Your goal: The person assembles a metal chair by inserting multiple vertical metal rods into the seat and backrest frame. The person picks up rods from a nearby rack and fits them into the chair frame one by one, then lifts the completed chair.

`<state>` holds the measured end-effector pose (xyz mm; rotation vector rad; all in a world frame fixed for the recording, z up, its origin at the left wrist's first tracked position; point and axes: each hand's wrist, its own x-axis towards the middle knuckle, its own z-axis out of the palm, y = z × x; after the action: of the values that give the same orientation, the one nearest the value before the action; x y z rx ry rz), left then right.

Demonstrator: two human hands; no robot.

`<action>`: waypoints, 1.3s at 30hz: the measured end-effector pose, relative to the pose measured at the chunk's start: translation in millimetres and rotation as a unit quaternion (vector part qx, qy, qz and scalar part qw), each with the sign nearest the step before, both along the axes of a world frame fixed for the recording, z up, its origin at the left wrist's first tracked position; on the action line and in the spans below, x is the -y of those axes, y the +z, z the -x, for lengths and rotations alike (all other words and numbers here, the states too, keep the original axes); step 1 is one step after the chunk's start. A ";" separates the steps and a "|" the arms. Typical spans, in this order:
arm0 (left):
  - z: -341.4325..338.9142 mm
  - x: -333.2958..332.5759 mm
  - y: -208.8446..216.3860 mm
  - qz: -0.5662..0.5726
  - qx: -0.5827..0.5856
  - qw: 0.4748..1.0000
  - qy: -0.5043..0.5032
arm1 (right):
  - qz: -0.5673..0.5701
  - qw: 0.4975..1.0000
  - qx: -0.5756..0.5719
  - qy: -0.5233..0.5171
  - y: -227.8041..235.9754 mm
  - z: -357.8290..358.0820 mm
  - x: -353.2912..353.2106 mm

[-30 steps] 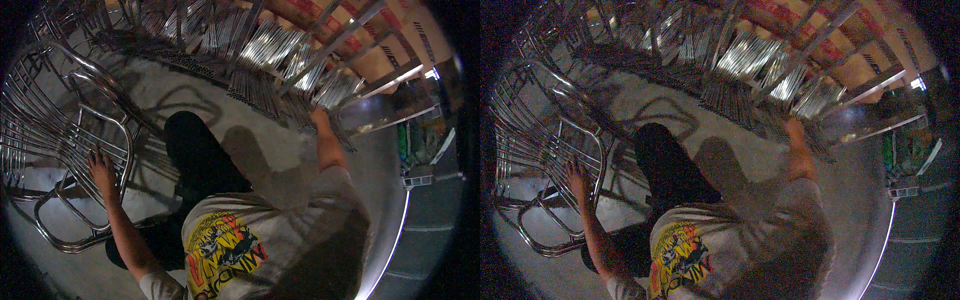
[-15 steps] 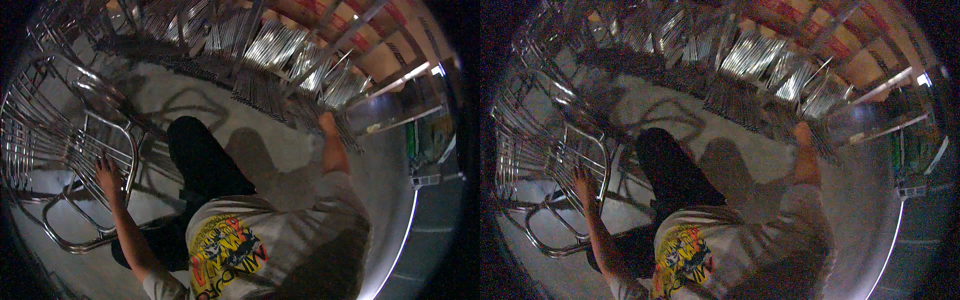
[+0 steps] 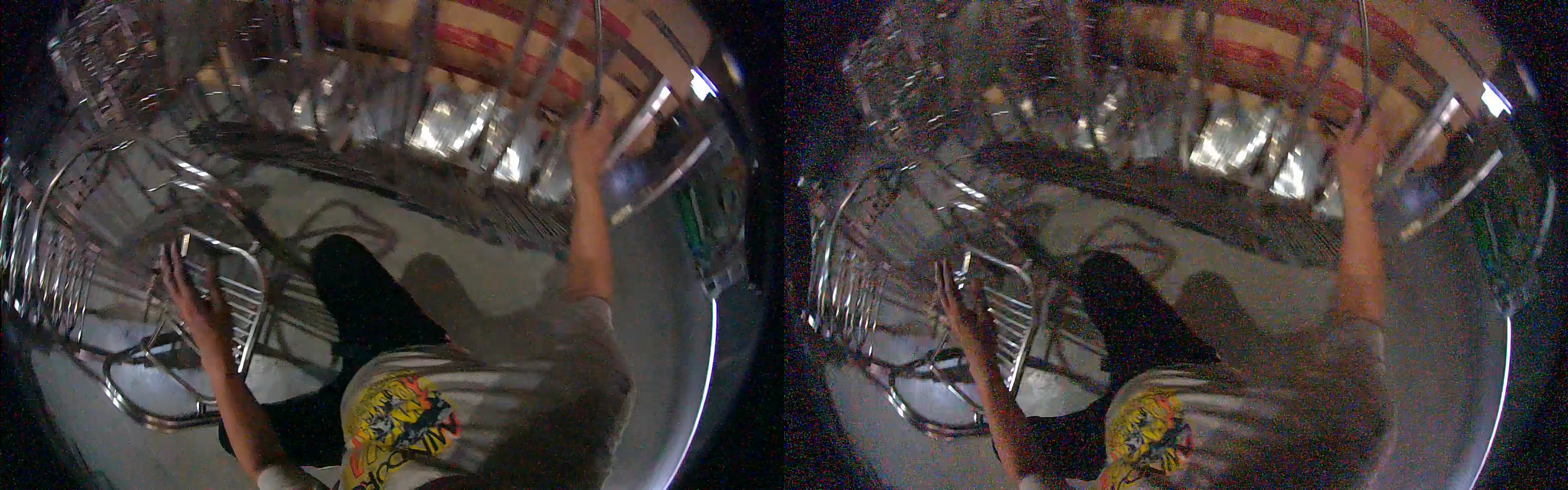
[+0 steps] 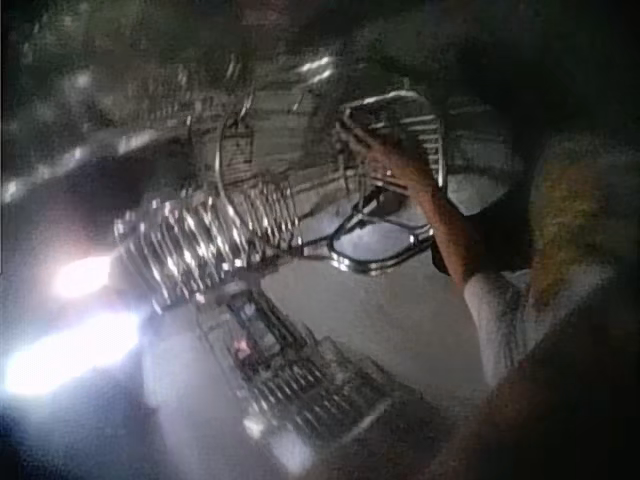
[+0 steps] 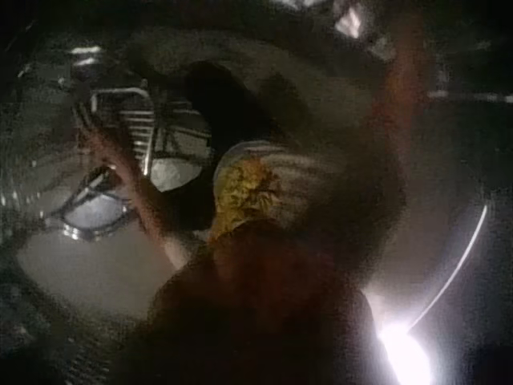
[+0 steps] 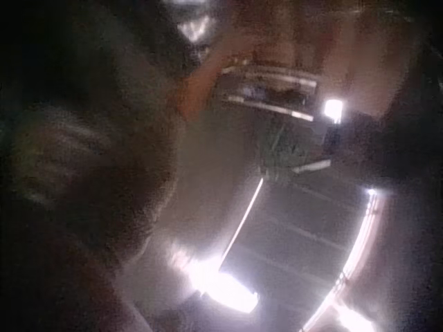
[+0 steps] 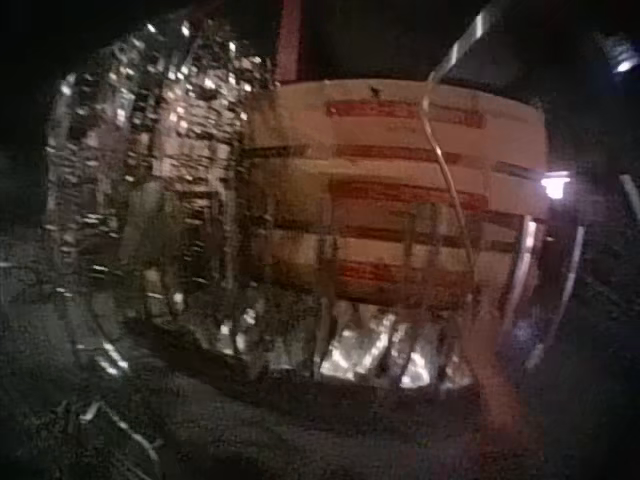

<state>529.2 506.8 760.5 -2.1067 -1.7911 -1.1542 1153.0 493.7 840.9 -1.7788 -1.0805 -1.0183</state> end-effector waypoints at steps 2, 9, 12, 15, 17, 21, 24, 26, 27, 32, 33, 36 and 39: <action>-5.1 30.9 90.6 -0.056 -0.049 0.997 -0.016 | 0.039 0.997 0.040 0.054 47.8 47.1 -5.9; 46.0 160.7 256.7 -0.298 -0.193 0.925 0.138 | 0.124 0.932 0.225 0.256 147.2 228.4 5.2; 94.0 173.0 250.9 -0.250 -0.202 0.910 0.261 | 0.104 0.884 0.275 0.365 163.8 274.3 1.8; 133.3 174.1 228.6 -0.175 -0.093 0.942 0.272 | 0.107 0.857 0.294 0.409 170.3 299.0 -12.0; 156.0 170.0 205.4 -0.087 0.066 0.970 0.219 | 0.105 0.864 0.309 0.384 178.3 315.8 -26.0; 222.5 136.8 152.0 -0.063 0.224 0.942 0.243 | -0.060 0.912 0.054 0.402 182.1 392.4 -43.0; 272.9 118.8 97.4 -0.012 0.389 0.890 0.236 | 0.152 0.830 -0.195 0.500 117.8 487.0 2.3; 285.7 109.5 49.7 0.058 0.440 0.838 0.317 | 0.454 0.619 -0.099 0.633 43.7 554.9 57.8; 285.3 106.5 23.7 0.037 0.438 0.851 0.288 | 0.568 0.461 -0.146 0.666 6.6 587.3 84.7; 303.4 104.1 -62.8 0.052 0.802 0.584 0.113 | 0.626 0.106 -0.515 0.575 -105.3 694.1 151.7; 311.4 105.0 -71.0 0.043 0.837 0.541 0.076 | 0.629 0.084 -0.546 0.547 -111.8 707.4 154.0; 339.3 106.2 -84.5 0.074 0.846 0.513 0.122 | 0.629 0.139 -0.555 0.526 -114.7 738.4 149.7; 359.8 101.5 -93.5 0.070 0.853 0.499 0.135 | 0.632 0.150 -0.548 0.527 -116.1 763.2 145.5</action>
<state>169.4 405.3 667.0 0.2486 -2.2435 -3.4462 389.8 348.2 724.8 -1.0708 -1.4204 2.4372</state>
